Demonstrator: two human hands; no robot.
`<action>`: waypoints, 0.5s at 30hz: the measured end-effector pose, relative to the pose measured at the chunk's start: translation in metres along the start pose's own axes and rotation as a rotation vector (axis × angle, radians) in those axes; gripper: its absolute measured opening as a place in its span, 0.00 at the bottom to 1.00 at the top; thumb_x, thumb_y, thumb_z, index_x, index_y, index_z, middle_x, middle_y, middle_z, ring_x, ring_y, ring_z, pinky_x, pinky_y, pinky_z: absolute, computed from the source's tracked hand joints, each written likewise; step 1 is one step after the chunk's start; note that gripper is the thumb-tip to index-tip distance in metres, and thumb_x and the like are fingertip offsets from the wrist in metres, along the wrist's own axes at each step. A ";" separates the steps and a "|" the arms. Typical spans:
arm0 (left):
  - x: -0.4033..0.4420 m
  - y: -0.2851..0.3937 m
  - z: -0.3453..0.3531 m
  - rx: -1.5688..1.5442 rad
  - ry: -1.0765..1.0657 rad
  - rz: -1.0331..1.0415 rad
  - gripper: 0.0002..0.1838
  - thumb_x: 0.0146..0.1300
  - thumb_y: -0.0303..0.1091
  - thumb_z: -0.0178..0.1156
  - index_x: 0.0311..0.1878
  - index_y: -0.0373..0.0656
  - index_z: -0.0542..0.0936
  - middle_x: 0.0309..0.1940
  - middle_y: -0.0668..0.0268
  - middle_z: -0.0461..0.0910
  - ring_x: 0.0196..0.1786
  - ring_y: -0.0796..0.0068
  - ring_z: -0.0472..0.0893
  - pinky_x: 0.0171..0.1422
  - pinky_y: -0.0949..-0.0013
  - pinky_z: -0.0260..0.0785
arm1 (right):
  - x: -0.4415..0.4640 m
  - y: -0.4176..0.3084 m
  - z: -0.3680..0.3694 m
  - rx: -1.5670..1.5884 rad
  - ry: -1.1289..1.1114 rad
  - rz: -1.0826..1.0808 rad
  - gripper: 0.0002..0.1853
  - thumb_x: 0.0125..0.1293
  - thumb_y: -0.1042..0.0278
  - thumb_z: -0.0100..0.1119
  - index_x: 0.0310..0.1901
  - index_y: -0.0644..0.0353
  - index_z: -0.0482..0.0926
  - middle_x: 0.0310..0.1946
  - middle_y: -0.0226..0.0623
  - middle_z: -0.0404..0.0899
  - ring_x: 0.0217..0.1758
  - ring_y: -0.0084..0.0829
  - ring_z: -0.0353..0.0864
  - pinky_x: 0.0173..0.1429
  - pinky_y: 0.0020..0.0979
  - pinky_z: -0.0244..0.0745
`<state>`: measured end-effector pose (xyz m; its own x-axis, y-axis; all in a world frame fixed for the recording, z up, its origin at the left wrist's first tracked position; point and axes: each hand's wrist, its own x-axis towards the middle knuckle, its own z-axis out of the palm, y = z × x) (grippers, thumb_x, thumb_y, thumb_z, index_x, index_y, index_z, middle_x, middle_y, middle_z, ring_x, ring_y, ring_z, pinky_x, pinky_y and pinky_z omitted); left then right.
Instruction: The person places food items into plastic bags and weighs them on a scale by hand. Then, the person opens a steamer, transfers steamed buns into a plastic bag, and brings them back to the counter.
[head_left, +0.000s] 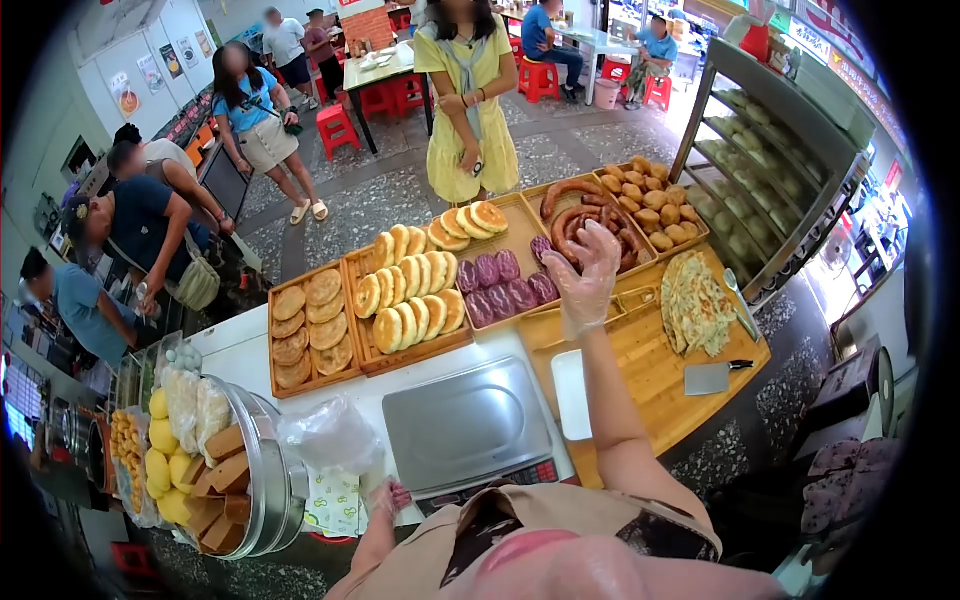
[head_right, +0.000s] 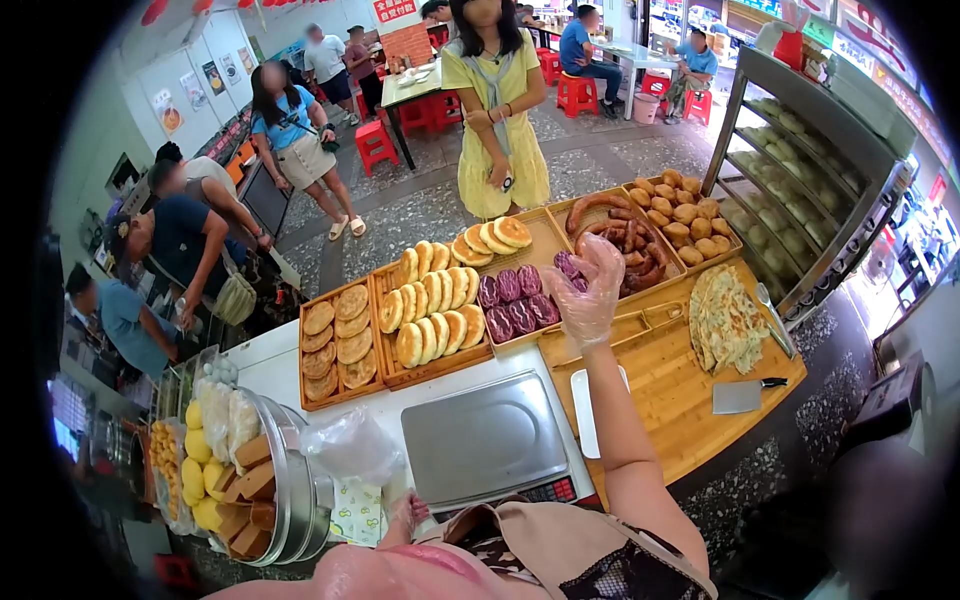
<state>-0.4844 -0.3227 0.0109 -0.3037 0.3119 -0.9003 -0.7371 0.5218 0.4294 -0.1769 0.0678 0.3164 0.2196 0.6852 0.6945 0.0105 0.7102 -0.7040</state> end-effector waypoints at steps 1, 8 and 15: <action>0.001 0.002 0.002 0.015 0.010 -0.009 0.15 0.61 0.40 0.50 0.23 0.42 0.66 0.11 0.67 0.63 0.11 0.72 0.65 0.16 0.69 0.66 | 0.002 0.005 0.002 0.080 0.019 -0.010 0.34 0.47 0.77 0.72 0.56 0.52 0.66 0.55 0.34 0.60 0.54 0.28 0.68 0.52 0.27 0.74; 0.011 -0.002 -0.007 -0.008 -0.060 -0.018 0.15 0.60 0.39 0.51 0.22 0.42 0.67 0.11 0.66 0.65 0.11 0.70 0.67 0.17 0.67 0.68 | 0.011 0.001 0.009 0.154 0.146 -0.068 0.27 0.47 0.81 0.70 0.48 0.53 0.68 0.50 0.33 0.61 0.48 0.24 0.69 0.47 0.24 0.75; 0.012 -0.002 -0.006 0.025 -0.004 0.021 0.16 0.60 0.42 0.53 0.24 0.39 0.70 0.12 0.64 0.68 0.14 0.67 0.72 0.22 0.62 0.74 | 0.013 -0.017 0.022 0.102 0.128 -0.179 0.27 0.47 0.79 0.72 0.47 0.51 0.69 0.48 0.32 0.63 0.41 0.21 0.68 0.42 0.21 0.70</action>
<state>-0.4902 -0.3250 -0.0018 -0.3161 0.3262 -0.8909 -0.7154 0.5348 0.4497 -0.1956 0.0687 0.3408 0.3446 0.5258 0.7777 -0.0370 0.8354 -0.5484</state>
